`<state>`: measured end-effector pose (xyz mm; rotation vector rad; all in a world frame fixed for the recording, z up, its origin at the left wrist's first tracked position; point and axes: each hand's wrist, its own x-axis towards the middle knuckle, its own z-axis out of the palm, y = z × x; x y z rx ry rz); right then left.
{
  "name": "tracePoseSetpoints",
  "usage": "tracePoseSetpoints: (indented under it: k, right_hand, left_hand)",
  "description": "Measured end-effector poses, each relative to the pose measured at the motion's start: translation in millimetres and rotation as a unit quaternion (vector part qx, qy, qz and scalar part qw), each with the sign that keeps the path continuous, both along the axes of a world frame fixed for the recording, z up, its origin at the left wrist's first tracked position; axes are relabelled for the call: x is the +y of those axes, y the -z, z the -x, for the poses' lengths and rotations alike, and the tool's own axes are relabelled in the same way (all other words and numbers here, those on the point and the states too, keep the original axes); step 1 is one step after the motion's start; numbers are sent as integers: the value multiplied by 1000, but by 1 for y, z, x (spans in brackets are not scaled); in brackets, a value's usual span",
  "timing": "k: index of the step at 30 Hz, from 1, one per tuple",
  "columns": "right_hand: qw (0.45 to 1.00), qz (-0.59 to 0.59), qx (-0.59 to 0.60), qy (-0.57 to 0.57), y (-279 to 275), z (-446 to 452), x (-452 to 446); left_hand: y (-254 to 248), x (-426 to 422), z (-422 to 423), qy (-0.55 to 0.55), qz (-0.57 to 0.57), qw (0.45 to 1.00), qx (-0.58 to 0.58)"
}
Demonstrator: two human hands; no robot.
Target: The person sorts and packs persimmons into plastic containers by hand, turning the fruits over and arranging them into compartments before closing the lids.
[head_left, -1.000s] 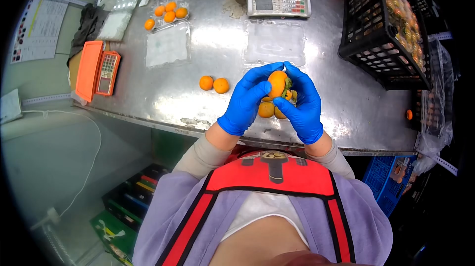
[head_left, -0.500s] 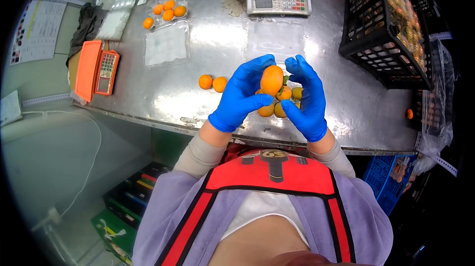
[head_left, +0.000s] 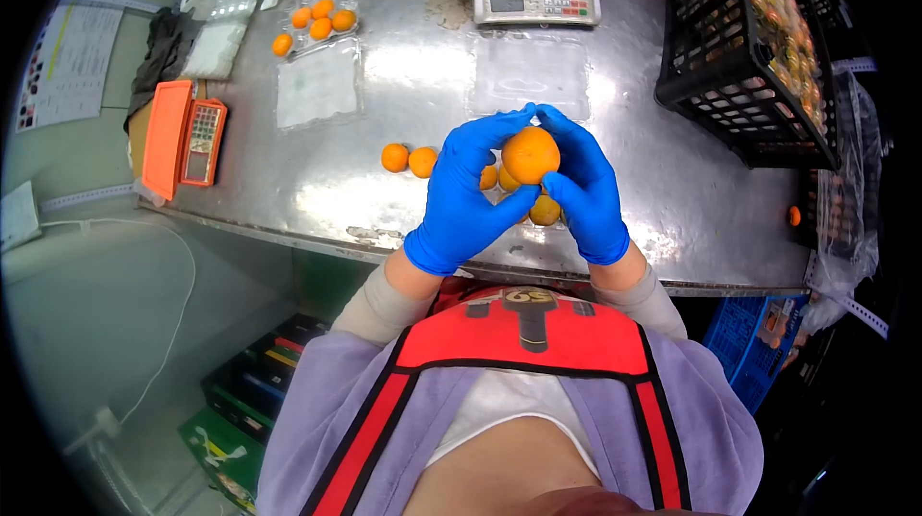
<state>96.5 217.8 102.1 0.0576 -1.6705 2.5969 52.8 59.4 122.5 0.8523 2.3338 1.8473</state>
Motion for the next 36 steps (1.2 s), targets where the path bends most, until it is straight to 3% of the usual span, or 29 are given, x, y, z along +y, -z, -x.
tracePoseSetpoints:
  k: [2,4,7,10,14,16,21,23,24,26,28,29,31,36]
  right_hand:
    - [999,38,-17,-21,1,1,2]
    - [991,115,-51,-38,3,2,2]
    - [998,65,-21,-11,6,3,-2]
    - [999,-17,-15,34,-3,4,-5]
    - [996,1,-61,64,5,12,2]
    - [992,63,-67,87,2,14,1]
    - [992,86,-95,13,-2,12,5]
    - [969,187,-90,-132,-2,8,6]
    - [970,186,-90,-131,-3,8,4]
    - [997,52,-48,-24,-8,7,0]
    - [999,9,-28,12,-10,7,0]
    - [993,-89,39,67,-7,7,-1]
    - [950,-250,127,134,-6,6,0]
    - [909,-340,170,174,-3,2,-6]
  left_hand:
    - [-5,3,-1,-22,19,999,13]
    - [-6,5,0,-35,51,993,105]
    - [-4,8,1,-33,35,992,116]
    - [-1,14,-3,-49,-10,996,79]
    - [3,13,-5,-16,-25,998,55]
    - [1,11,-3,-2,-70,997,16]
    - [3,6,1,8,-115,993,-35]
    - [7,5,4,13,-127,991,-39]
    - [13,3,6,29,-111,993,-35]
    - [17,1,8,45,-96,994,-32]
    - [15,0,8,29,-143,985,-89]
    - [14,-1,9,29,-143,985,-89]
    - [12,-4,12,73,-209,945,-242]
    - [14,1,10,128,-271,895,-329]
